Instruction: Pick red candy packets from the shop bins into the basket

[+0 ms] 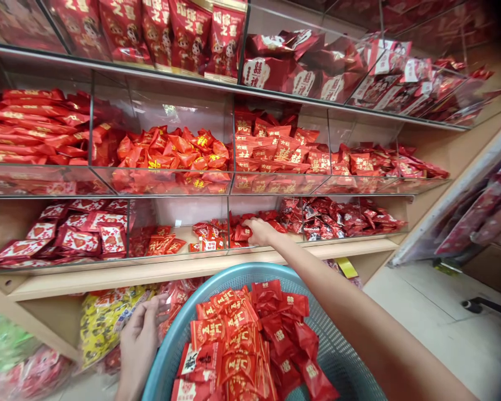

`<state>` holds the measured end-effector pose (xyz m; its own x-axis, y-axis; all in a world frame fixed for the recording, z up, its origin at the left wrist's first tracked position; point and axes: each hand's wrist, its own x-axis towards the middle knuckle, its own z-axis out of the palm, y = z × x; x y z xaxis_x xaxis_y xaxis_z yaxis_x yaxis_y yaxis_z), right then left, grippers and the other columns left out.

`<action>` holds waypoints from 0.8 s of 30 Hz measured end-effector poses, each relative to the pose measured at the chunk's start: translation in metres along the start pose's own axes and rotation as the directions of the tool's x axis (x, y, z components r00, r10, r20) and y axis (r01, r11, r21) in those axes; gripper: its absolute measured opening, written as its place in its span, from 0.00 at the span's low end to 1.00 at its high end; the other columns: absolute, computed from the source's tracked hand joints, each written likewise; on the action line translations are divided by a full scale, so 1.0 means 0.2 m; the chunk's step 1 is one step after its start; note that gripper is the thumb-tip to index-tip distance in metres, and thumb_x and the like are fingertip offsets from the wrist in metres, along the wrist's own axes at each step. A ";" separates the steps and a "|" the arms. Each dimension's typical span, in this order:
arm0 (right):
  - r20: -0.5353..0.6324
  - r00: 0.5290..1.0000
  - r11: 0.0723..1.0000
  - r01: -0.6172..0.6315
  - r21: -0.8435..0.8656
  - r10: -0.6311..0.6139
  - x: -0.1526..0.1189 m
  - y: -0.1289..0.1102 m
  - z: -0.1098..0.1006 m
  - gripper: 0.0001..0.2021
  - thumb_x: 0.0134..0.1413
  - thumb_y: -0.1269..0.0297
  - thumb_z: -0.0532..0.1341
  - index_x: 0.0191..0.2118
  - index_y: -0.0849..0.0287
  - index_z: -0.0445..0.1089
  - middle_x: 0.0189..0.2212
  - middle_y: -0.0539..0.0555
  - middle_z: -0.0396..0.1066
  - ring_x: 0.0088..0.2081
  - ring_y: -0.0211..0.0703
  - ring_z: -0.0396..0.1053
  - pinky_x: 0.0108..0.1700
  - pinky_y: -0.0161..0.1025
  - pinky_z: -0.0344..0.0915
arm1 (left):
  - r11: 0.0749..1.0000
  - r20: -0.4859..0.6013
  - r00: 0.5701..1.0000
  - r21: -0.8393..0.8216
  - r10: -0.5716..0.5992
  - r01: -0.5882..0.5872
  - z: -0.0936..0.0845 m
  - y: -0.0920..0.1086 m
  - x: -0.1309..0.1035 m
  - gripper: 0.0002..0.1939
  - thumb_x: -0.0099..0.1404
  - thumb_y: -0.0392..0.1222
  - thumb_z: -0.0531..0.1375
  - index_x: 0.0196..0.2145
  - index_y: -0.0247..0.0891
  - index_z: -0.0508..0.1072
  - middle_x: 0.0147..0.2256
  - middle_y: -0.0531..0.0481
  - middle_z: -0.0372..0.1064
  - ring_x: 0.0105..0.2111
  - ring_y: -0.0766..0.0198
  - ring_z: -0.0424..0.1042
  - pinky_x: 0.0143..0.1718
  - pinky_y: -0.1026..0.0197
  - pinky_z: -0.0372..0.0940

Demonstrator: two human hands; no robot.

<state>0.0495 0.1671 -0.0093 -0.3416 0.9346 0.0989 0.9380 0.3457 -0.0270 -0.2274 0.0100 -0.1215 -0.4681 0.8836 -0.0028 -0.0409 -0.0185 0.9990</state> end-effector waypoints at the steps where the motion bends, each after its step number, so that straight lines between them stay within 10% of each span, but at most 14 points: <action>1: -0.018 1.000 1.000 0.006 0.004 -0.006 -0.02 0.00 -0.02 0.28 0.40 0.70 0.59 0.53 0.59 0.61 0.49 0.59 0.65 0.48 0.50 0.63 0.45 0.39 0.60 | 1.000 -0.001 1.000 -0.001 0.004 -0.004 0.00 0.00 0.00 0.22 0.49 0.60 0.59 0.31 0.38 0.71 0.38 0.50 0.70 0.38 0.58 0.69 0.40 0.57 0.66; 7: -0.261 0.959 0.989 0.130 0.071 -0.107 -0.26 0.00 -0.20 0.26 0.47 0.70 0.57 0.55 0.59 0.58 0.46 0.58 0.63 0.47 0.47 0.61 0.48 0.42 0.58 | 0.998 0.020 0.998 0.020 0.060 -0.061 -0.01 0.03 0.01 0.22 0.51 0.60 0.58 0.32 0.38 0.70 0.41 0.48 0.70 0.40 0.56 0.69 0.42 0.55 0.66; 11: -0.389 0.907 0.963 0.231 0.137 -0.162 -0.57 -0.06 -0.25 0.27 0.48 0.73 0.55 0.56 0.55 0.55 0.46 0.57 0.63 0.47 0.48 0.60 0.47 0.46 0.59 | 0.990 0.182 0.976 0.056 0.120 -0.132 0.06 0.24 -0.03 0.21 0.54 0.57 0.57 0.37 0.38 0.71 0.42 0.46 0.71 0.44 0.55 0.68 0.48 0.54 0.62; 16: -0.309 0.922 0.935 0.300 0.188 -0.233 -0.87 -0.21 -0.13 0.33 0.45 0.78 0.52 0.59 0.52 0.50 0.48 0.55 0.62 0.47 0.48 0.60 0.47 0.48 0.60 | 0.964 0.599 0.793 0.132 0.110 -0.233 0.29 0.52 -0.18 0.16 0.58 0.52 0.56 0.38 0.39 0.71 0.38 0.48 0.72 0.40 0.58 0.70 0.45 0.58 0.62; 20: -0.280 0.930 0.937 0.297 0.186 -0.239 -0.96 -0.29 -0.07 0.34 0.45 0.79 0.50 0.60 0.53 0.49 0.47 0.57 0.63 0.45 0.49 0.61 0.43 0.48 0.63 | 0.971 0.790 0.612 0.121 0.033 -0.208 0.41 0.52 -0.28 0.13 0.58 0.50 0.57 0.32 0.38 0.70 0.28 0.52 0.68 0.30 0.64 0.67 0.33 0.62 0.62; 24: -0.261 0.936 0.936 0.291 0.197 -0.236 -0.97 -0.30 -0.08 0.34 0.45 0.80 0.49 0.60 0.53 0.49 0.47 0.57 0.63 0.45 0.50 0.61 0.43 0.48 0.63 | 0.972 0.790 0.612 0.118 0.030 -0.201 0.44 0.48 -0.31 0.13 0.58 0.49 0.57 0.23 0.37 0.64 0.20 0.58 0.57 0.22 0.69 0.58 0.26 0.66 0.56</action>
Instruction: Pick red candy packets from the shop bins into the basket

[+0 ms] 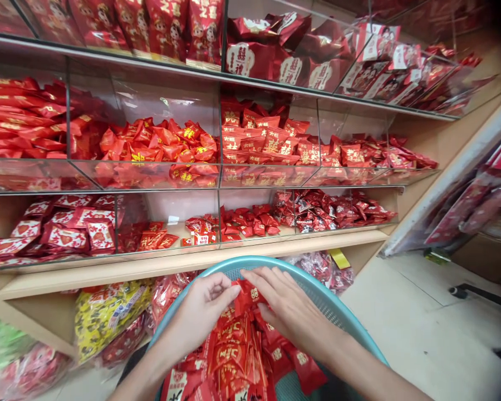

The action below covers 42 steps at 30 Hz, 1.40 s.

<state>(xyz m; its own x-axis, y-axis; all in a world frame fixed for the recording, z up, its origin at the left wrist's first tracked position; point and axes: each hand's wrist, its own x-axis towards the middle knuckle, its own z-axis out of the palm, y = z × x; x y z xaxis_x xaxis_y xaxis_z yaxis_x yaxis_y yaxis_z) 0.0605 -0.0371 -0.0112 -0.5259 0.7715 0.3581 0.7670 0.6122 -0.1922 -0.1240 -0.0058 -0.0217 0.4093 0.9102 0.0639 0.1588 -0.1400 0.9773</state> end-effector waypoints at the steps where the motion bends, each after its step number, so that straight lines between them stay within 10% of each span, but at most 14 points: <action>1: 0.014 1.000 1.000 -0.009 0.014 0.009 0.00 0.00 0.00 0.34 0.46 0.80 0.50 0.60 0.52 0.49 0.48 0.57 0.63 0.45 0.50 0.61 0.44 0.48 0.63 | 1.000 -0.010 1.000 -0.005 0.010 -0.010 0.00 0.00 0.00 0.14 0.58 0.49 0.56 0.22 0.38 0.63 0.20 0.59 0.56 0.22 0.69 0.57 0.26 0.66 0.55; 7: -0.015 0.991 0.933 -0.118 0.339 0.131 -0.03 0.09 0.00 0.27 0.53 0.63 0.58 0.59 0.50 0.52 0.52 0.56 0.59 0.51 0.47 0.59 0.52 0.46 0.58 | 0.999 -0.007 0.999 0.030 0.045 -0.045 0.00 0.01 -0.01 0.12 0.60 0.48 0.55 0.25 0.38 0.64 0.22 0.57 0.58 0.24 0.68 0.57 0.28 0.66 0.54; 16: 0.122 0.941 0.549 -0.286 0.785 0.317 -0.02 0.15 0.01 0.15 0.56 0.53 0.52 0.30 0.60 0.67 0.29 0.51 0.68 0.32 0.38 0.64 0.35 0.34 0.62 | 0.995 0.017 0.998 0.078 0.054 -0.056 -0.04 0.01 -0.04 0.12 0.60 0.49 0.54 0.27 0.38 0.67 0.27 0.53 0.65 0.28 0.66 0.62 0.30 0.66 0.57; 31: 0.105 0.815 0.469 -0.427 0.773 0.570 -0.11 0.23 -0.11 0.18 0.51 0.48 0.55 0.27 0.60 0.65 0.20 0.47 0.61 0.23 0.33 0.56 0.26 0.32 0.55 | 0.995 -0.219 0.975 -0.100 -0.042 0.021 -0.11 0.04 -0.01 0.23 0.53 0.54 0.59 0.43 0.38 0.70 0.44 0.43 0.71 0.40 0.56 0.72 0.42 0.56 0.67; 42: 0.537 0.645 0.494 -0.763 0.417 0.543 -0.54 0.29 -0.17 0.15 0.55 0.53 0.51 0.27 0.58 0.63 0.17 0.47 0.63 0.17 0.34 0.63 0.17 0.30 0.53 | 0.997 -0.388 0.919 0.000 -0.072 0.078 -0.29 -0.11 -0.08 0.23 0.52 0.55 0.60 0.42 0.40 0.71 0.45 0.45 0.72 0.42 0.55 0.72 0.44 0.56 0.66</action>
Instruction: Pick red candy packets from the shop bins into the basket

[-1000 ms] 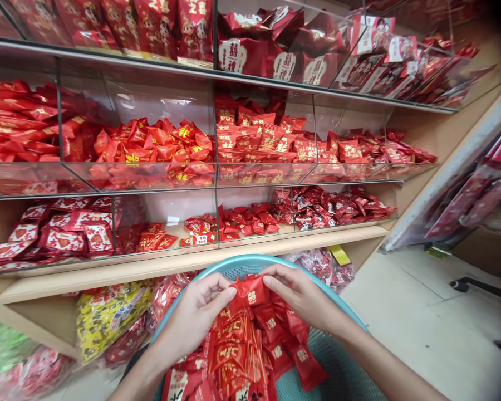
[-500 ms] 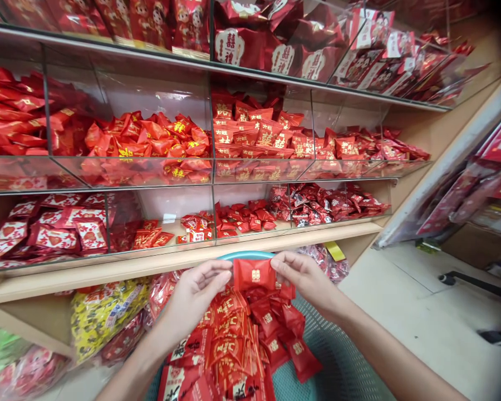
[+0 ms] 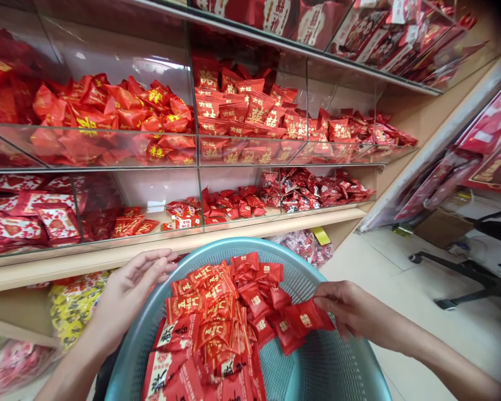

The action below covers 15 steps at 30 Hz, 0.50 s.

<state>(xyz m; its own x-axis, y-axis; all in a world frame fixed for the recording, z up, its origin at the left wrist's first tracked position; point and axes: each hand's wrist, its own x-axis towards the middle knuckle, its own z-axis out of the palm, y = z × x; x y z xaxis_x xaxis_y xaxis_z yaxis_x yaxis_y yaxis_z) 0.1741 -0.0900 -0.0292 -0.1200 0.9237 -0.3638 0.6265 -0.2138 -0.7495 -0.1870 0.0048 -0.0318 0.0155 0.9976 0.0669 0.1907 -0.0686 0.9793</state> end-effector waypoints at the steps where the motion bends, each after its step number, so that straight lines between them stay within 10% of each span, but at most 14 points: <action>1: 0.026 0.999 1.000 -0.019 -0.005 0.019 0.00 0.00 0.00 0.14 0.55 0.54 0.50 0.26 0.58 0.62 0.16 0.47 0.63 0.17 0.34 0.63 0.16 0.30 0.53 | 1.000 0.003 1.000 0.014 0.001 -0.001 0.00 -0.01 0.00 0.23 0.52 0.56 0.60 0.42 0.40 0.72 0.45 0.45 0.71 0.42 0.54 0.72 0.45 0.55 0.66; 9: 0.216 0.972 0.993 -0.105 0.046 0.093 0.11 -0.01 0.14 0.09 0.52 0.64 0.50 0.22 0.57 0.55 0.11 0.46 0.63 0.13 0.34 0.63 0.13 0.28 0.55 | 0.996 0.059 0.998 0.081 0.019 -0.024 0.05 0.01 -0.05 0.24 0.46 0.56 0.63 0.38 0.39 0.75 0.39 0.45 0.74 0.41 0.50 0.71 0.44 0.53 0.65; 15: -0.059 0.994 0.910 -0.105 -0.402 0.089 0.16 -0.02 0.20 0.09 0.39 0.74 0.61 0.16 0.59 0.62 0.13 0.51 0.68 0.24 0.44 0.72 0.26 0.33 0.65 | 0.965 0.355 0.933 0.220 0.054 -0.139 0.17 0.11 -0.16 0.19 0.55 0.54 0.56 0.39 0.41 0.74 0.35 0.47 0.73 0.36 0.57 0.70 0.39 0.57 0.65</action>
<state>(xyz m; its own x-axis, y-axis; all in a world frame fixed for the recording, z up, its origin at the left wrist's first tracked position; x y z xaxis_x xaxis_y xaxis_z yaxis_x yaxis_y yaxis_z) 0.1369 -0.0725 -0.0587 -0.0183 0.9182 -0.3958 0.8920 -0.1639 -0.4213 -0.1494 -0.0281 -0.0180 0.3734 0.9265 0.0469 0.3982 -0.2057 0.8939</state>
